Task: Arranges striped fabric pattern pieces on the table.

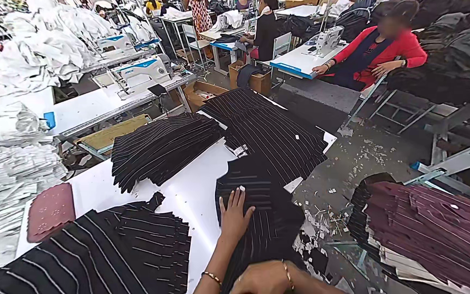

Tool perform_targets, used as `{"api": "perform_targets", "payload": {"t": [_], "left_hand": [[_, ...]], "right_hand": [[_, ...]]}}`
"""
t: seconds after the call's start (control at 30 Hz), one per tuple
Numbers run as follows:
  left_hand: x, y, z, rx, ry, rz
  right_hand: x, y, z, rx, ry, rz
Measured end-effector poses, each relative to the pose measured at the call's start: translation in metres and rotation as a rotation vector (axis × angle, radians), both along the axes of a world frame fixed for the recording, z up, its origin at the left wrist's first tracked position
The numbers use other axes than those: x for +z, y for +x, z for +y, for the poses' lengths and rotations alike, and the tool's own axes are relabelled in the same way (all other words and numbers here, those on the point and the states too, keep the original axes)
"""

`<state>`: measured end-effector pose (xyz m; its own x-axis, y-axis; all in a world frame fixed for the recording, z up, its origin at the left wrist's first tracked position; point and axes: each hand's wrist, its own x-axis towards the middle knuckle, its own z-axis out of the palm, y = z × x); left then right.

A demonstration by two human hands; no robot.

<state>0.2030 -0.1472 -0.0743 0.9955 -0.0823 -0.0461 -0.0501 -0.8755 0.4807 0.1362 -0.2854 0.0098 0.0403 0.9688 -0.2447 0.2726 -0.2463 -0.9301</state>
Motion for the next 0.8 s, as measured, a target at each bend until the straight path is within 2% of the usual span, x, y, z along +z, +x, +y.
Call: {"api": "perform_targets", "payload": {"t": [0.07, 0.13, 0.23, 0.3, 0.5, 0.6, 0.7, 0.77, 0.8], "left_hand": [[-0.031, -0.019, -0.003, 0.042, 0.129, -0.051], [-0.034, -0.037, 0.004, 0.074, 0.141, -0.066], [-0.038, -0.062, 0.020, 0.118, 0.151, -0.133], [-0.039, -0.075, 0.028, 0.143, 0.159, -0.170], [-0.042, -0.087, 0.031, 0.192, 0.119, -0.214], [-0.027, -0.089, 0.027, 0.211, -0.008, -0.151], [-0.005, -0.091, 0.016, 0.271, -0.271, -0.115], [-0.004, -0.088, 0.009, 0.338, -0.564, -0.080], [-0.002, -0.085, 0.008, 0.391, -0.710, -0.034]], "right_hand": [[0.008, 0.020, -0.015, -0.181, -0.013, -0.032], [0.005, 0.042, -0.033, -0.450, -0.120, -0.071], [-0.023, 0.067, -0.050, -0.888, -0.307, -0.162], [-0.039, 0.077, -0.047, -1.026, -0.433, -0.242], [-0.050, 0.097, -0.021, -1.087, -0.586, -0.419], [-0.051, 0.105, -0.021, -1.026, -0.613, -0.422], [-0.061, 0.096, -0.028, -1.111, -0.421, -0.414], [-0.057, 0.074, -0.022, -1.143, -0.200, -0.392], [-0.050, 0.055, -0.014, -1.084, -0.112, -0.370]]}}
